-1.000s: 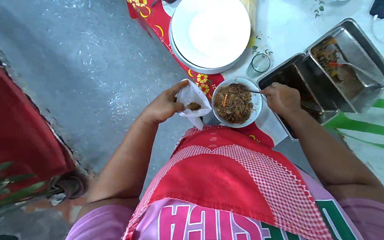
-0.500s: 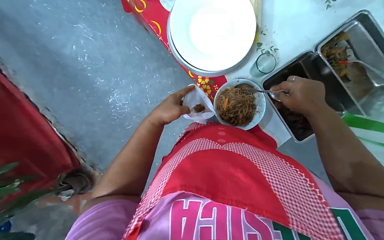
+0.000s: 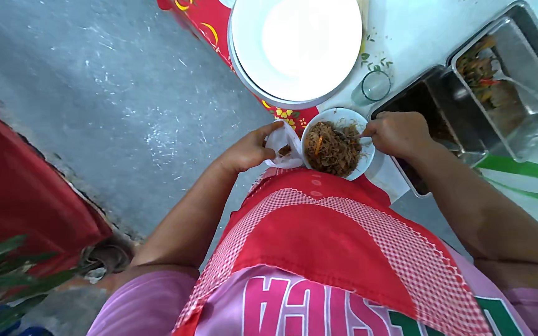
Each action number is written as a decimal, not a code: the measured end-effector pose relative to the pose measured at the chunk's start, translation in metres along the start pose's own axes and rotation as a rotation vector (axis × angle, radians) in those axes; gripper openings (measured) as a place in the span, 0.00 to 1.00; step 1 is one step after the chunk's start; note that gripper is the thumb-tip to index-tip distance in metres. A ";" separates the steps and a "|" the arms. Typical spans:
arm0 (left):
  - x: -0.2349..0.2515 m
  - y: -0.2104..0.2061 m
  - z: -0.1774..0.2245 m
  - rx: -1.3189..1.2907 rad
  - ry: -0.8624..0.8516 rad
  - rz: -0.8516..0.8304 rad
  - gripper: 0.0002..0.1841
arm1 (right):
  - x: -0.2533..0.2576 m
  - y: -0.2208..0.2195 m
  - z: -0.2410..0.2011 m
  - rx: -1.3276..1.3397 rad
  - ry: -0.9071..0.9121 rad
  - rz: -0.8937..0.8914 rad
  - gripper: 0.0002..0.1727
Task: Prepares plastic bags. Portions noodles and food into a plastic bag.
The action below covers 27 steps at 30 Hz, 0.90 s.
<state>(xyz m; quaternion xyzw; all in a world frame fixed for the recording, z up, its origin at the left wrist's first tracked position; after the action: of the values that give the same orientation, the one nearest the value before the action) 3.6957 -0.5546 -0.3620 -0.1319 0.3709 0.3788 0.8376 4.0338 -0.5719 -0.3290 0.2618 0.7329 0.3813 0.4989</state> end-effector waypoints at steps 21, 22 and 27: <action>0.022 -0.053 -0.011 -0.033 0.031 -0.039 0.44 | 0.049 -0.041 -0.078 0.053 -0.288 0.011 0.53; 0.021 -0.054 -0.010 -0.036 0.026 -0.033 0.44 | 0.049 -0.042 -0.071 0.081 -0.303 0.007 0.52; 0.017 -0.053 -0.011 -0.004 -0.001 0.005 0.44 | 0.039 -0.052 -0.040 0.227 -0.350 0.067 0.47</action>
<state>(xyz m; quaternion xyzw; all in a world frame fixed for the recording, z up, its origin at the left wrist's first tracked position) 3.7362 -0.5873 -0.3848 -0.1327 0.3700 0.3816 0.8366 3.9823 -0.5837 -0.3836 0.4026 0.6642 0.2614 0.5732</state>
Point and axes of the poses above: each hand's wrist, its own x-axis towards the middle knuckle, its own y-axis out of the back of the hand, z = x × y, the point moved 1 cm from there along x, towards the middle knuckle, and after that the axes turned 6 degrees about y, right-handed, at the moved point
